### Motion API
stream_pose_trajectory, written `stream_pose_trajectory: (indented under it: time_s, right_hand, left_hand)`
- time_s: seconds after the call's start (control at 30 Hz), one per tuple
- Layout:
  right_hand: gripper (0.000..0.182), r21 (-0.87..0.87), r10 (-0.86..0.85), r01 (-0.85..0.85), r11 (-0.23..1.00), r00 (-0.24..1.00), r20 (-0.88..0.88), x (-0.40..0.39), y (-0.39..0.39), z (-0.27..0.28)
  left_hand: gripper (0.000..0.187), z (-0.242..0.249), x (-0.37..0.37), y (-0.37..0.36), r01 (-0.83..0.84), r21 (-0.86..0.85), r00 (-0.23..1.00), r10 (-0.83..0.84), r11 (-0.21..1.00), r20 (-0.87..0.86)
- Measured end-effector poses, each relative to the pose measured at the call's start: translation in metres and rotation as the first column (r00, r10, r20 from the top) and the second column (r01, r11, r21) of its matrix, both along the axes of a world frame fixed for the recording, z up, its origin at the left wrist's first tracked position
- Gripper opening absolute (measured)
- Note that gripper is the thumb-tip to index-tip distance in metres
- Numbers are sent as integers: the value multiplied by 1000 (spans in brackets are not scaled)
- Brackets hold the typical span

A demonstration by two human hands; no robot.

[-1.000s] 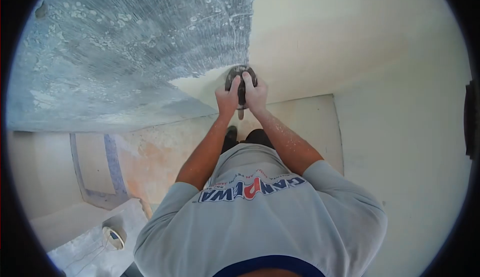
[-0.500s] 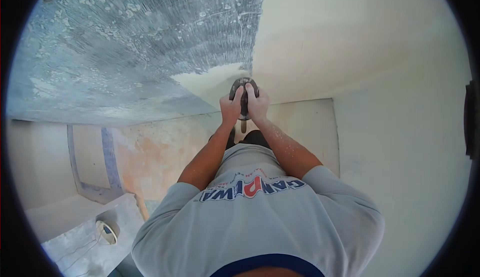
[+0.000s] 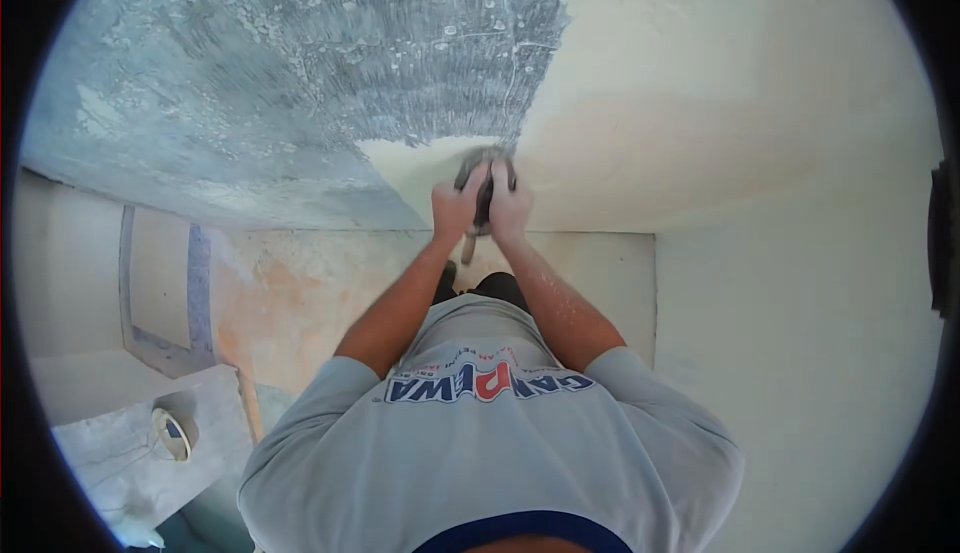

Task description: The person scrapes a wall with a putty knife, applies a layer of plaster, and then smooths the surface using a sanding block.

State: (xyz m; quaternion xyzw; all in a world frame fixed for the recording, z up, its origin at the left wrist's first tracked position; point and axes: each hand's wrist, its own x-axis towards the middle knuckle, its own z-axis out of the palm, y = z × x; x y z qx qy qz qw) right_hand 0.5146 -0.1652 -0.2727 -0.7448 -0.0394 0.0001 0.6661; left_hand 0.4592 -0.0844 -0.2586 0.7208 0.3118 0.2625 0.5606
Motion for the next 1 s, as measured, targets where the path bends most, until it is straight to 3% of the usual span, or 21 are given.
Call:
stream_pose_trajectory:
  time_s: [0.03,0.07,0.13,0.3,0.33,0.4,0.5,0.57,0.63,0.67,0.73,0.8,0.83,0.87,0.9,1.0]
  right_hand:
    - [37,101,85,-83,991,996,-14,6,0,29]
    - [37,94,88,-85,992,996,-23,0,-2,34]
    - [34,295,76,-60,954,996,-43,0,5,43]
    - [34,306,44,-9,952,993,-107,-34,14,-12]
    - [34,173,53,-27,985,988,-147,-31,12,-9]
    - [34,309,45,-34,950,999,-30,-5,21,21]
    - [33,424,19,21,905,996,-88,0,17,59]
    - [33,403,60,-1,915,989,-134,-4,11,45]
    - [35,275,77,-37,961,987,-138,-13,8,27]
    - [37,294,45,-19,956,996,-80,-26,8,19]
    - [37,286,125,-51,957,960,-249,-45,2,3]
    - [37,325,109,-21,945,961,-256,-42,6,-2]
    - [37,352,75,-9,936,982,-173,-25,12,11]
    - [38,381,39,-3,924,995,-88,-7,18,23]
    - [38,401,36,31,915,987,-158,6,18,28]
    - [38,456,1,87,886,982,-191,-8,10,53]
  left_hand:
    - [46,20,7,8,46,8,996,-47,999,70]
    - [46,32,1,4,43,-1,997,-43,999,62]
    - [48,51,3,4,45,5,992,-45,999,115]
    - [41,23,-25,2,-15,69,998,11,998,54]
    - [41,23,-23,4,-13,72,999,11,997,35]
    - [40,51,-7,11,51,112,997,-44,992,-63]
    - [42,73,9,9,100,118,979,-119,988,164]
    - [42,61,-1,8,98,103,991,-106,990,77]
    - [42,51,-12,5,71,69,997,-71,995,-5]
    - [42,43,-25,-1,49,42,999,-48,998,-19]
    - [42,24,-32,0,39,40,999,-38,998,-8]
    - [42,13,-34,1,28,79,999,-26,997,-18]
    - [42,34,-21,4,38,69,995,-31,997,-97]
    - [40,50,-2,10,105,88,994,-103,991,-27]
    - [38,56,13,14,167,108,984,-172,980,40]
    - [39,50,6,8,149,135,989,-150,980,2]
